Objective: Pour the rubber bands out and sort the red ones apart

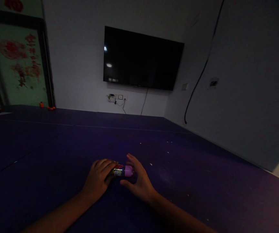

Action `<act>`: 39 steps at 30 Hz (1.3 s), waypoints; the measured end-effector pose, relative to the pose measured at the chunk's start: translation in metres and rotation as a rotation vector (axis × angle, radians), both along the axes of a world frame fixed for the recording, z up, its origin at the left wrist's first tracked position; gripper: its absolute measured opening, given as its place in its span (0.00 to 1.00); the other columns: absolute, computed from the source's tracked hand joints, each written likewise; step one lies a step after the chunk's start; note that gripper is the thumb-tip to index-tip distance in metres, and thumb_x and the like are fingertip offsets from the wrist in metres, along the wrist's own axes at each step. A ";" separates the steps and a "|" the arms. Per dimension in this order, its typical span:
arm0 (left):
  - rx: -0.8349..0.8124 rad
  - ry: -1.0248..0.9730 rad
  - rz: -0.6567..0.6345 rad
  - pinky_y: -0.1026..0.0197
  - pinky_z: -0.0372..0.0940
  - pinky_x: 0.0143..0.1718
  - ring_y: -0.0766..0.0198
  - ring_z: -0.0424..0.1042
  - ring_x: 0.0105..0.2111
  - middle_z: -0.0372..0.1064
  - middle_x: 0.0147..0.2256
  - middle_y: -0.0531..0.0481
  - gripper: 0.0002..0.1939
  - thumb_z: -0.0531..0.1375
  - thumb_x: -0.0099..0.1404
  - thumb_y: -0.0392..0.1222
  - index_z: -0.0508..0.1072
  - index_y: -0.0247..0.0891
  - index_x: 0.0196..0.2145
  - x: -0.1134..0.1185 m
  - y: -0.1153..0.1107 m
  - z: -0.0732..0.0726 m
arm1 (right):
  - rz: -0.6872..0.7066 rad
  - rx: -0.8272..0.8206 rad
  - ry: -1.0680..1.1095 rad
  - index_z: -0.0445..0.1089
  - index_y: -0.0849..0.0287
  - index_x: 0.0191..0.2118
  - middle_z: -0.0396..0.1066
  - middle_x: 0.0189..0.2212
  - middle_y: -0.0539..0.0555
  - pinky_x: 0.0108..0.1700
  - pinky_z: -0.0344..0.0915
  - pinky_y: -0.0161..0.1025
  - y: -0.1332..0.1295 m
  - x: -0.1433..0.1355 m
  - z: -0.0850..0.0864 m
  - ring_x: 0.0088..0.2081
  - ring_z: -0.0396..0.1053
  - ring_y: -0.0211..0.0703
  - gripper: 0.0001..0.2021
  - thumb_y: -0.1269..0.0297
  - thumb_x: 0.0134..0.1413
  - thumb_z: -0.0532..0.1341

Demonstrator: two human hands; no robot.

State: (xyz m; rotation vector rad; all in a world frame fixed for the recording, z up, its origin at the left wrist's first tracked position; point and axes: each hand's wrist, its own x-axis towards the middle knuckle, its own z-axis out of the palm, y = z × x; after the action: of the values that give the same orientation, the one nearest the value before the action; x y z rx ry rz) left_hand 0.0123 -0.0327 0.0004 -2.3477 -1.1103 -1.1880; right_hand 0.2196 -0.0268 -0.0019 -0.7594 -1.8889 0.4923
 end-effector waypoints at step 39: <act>-0.312 -0.367 0.239 0.47 0.63 0.45 0.51 0.70 0.44 0.72 0.43 0.46 0.17 0.60 0.57 0.42 0.71 0.42 0.45 -0.011 0.013 -0.001 | -0.950 -0.041 -0.713 0.59 0.58 0.59 0.69 0.46 0.62 0.44 0.61 0.47 0.049 0.065 0.009 0.47 0.66 0.56 0.24 0.62 0.57 0.56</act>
State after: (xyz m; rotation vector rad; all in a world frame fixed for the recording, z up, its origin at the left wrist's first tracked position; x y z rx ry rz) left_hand 0.0016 -0.0199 -0.0010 -2.1694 -1.7584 -1.4801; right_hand 0.2848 0.0224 0.0068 -1.8855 -1.8387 -0.3986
